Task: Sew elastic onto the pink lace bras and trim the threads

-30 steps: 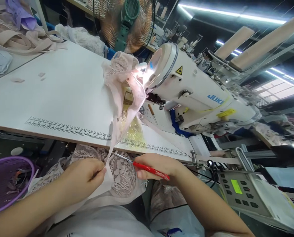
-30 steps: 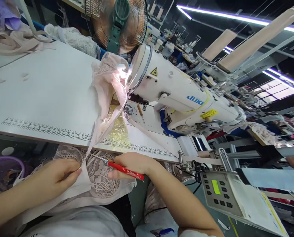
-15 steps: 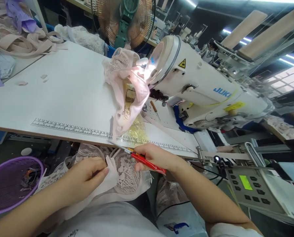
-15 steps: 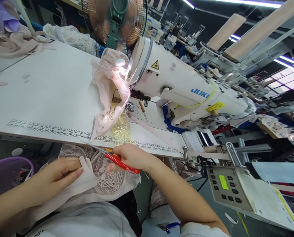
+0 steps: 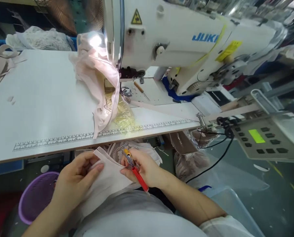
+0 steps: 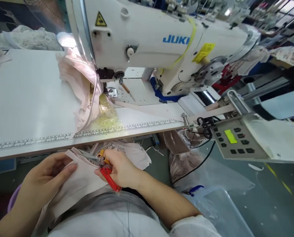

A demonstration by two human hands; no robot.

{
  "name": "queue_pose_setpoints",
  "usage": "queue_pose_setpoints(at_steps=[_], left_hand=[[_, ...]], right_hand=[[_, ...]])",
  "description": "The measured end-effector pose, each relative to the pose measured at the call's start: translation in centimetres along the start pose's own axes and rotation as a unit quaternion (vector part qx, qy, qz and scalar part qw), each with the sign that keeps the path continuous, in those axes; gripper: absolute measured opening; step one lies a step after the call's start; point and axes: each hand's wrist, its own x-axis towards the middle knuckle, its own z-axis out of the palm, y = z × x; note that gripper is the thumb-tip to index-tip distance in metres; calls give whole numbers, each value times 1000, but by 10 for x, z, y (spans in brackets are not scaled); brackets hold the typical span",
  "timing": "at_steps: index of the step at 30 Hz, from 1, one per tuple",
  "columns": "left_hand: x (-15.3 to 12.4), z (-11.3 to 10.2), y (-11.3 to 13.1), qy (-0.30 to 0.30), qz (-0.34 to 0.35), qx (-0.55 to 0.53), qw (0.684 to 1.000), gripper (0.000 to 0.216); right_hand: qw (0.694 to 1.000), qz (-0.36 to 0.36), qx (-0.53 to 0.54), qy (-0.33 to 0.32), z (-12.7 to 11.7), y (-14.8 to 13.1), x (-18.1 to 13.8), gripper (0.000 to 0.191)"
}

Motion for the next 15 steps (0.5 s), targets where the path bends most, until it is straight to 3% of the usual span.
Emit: queue_pose_setpoints(at_steps=[2,6,8,11,15], left_hand=[[-1,3,2,0,-60,-64,996,36],[8,5,3,-141,-149,-179,962,41],[14,5,2,-172,-183,-193,949,41],[18,7,2,-125,-186,-170,960,37],[12,12,18,-62,-99,-84,990,24]], right_hand=[[997,-46,-51,19,-3,0,-4,15],[992,-97,-83,7,-10,1,-8,17],[991,-99,-89,3,-13,2,-9,18],[992,-103,-76,5,-15,4,-10,19],[999,-49,17,3,-18,5,-11,14]])
